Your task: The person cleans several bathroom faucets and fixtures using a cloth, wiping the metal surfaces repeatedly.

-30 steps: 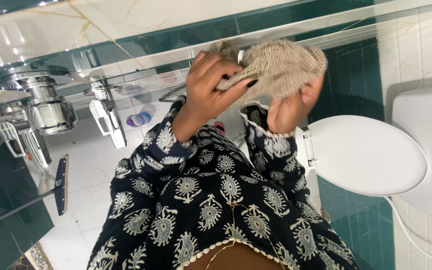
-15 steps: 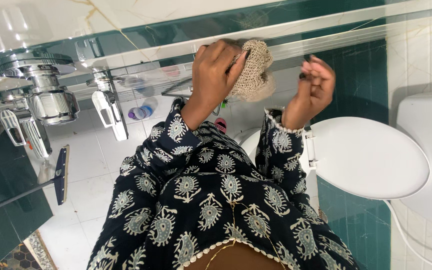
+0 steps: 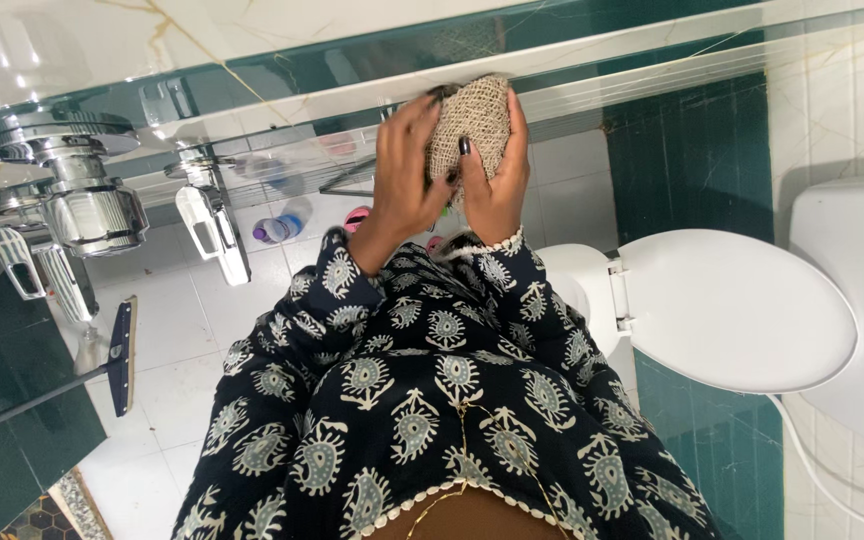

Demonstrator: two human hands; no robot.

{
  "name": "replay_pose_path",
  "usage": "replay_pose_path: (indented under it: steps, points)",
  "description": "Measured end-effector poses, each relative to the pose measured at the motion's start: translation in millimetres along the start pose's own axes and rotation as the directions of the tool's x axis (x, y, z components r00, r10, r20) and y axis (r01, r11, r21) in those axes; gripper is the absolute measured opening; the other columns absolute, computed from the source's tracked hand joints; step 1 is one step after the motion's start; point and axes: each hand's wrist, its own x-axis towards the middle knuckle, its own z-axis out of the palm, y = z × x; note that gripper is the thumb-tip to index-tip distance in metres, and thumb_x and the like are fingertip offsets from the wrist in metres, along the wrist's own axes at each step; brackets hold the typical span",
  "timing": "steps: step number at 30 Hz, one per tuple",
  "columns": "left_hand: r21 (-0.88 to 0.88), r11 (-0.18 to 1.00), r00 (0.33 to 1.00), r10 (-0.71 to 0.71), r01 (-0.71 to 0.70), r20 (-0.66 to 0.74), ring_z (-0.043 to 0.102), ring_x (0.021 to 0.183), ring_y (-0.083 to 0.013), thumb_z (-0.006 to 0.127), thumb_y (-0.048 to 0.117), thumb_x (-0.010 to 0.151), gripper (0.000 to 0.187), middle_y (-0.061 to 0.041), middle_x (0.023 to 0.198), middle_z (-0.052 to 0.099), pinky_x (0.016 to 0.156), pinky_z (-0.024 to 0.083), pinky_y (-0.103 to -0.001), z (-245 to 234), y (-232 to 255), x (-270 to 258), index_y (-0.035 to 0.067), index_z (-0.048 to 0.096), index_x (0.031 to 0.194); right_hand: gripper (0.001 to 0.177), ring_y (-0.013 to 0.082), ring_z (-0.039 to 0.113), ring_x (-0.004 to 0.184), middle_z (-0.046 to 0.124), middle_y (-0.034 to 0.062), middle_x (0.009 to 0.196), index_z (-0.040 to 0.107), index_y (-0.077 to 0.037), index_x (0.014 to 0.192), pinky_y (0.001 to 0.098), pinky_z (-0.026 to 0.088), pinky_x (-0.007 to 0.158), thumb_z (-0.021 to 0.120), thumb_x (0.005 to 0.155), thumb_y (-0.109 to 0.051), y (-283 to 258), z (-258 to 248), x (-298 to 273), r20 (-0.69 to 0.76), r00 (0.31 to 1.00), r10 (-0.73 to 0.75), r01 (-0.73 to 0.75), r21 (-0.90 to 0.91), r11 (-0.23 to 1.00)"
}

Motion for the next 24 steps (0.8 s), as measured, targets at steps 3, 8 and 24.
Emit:
replay_pose_path:
  steps: [3,8,24]
  points:
    - [0.122,0.980,0.988,0.151,-0.155,0.041,0.037,0.142,-0.0433,0.052,0.060,0.100,0.086,-0.026,0.154,0.036,0.122,0.024,-0.064,7.3,-0.2,-14.9,0.001,0.026,0.157,0.066,0.0262,0.060,0.133,0.057,0.0210,0.146,0.031,-0.001,0.159,0.0400,0.047,0.118,0.061,0.105,-0.024,14.1,5.5,-3.4,-0.036,0.999,0.040,-0.035,0.131,0.991]
    - [0.065,0.993,0.988,0.094,-0.103,0.124,0.044,0.137,-0.0417,0.053,0.066,0.098,0.091,-0.022,0.147,0.046,0.122,0.030,-0.057,-2.8,-7.4,-7.2,0.000,0.031,0.157,0.044,0.0275,0.055,0.111,0.056,0.0131,0.114,0.052,-0.005,0.124,0.0414,0.045,0.099,0.061,0.102,-0.043,49.2,10.9,-2.3,-0.226,0.932,-0.285,0.187,-0.375,0.908]
    - [0.072,0.996,0.986,0.043,-0.055,0.159,0.053,0.116,-0.0374,0.078,0.044,0.090,0.061,-0.014,0.121,0.060,0.104,0.041,-0.048,-7.9,4.8,-3.4,0.002,0.059,0.130,0.043,0.0269,0.068,0.116,0.062,0.0205,0.134,0.049,0.001,0.145,0.0370,0.059,0.096,0.061,0.107,-0.013,52.1,-8.6,-33.3,-0.179,0.969,-0.171,0.153,-0.109,0.982]
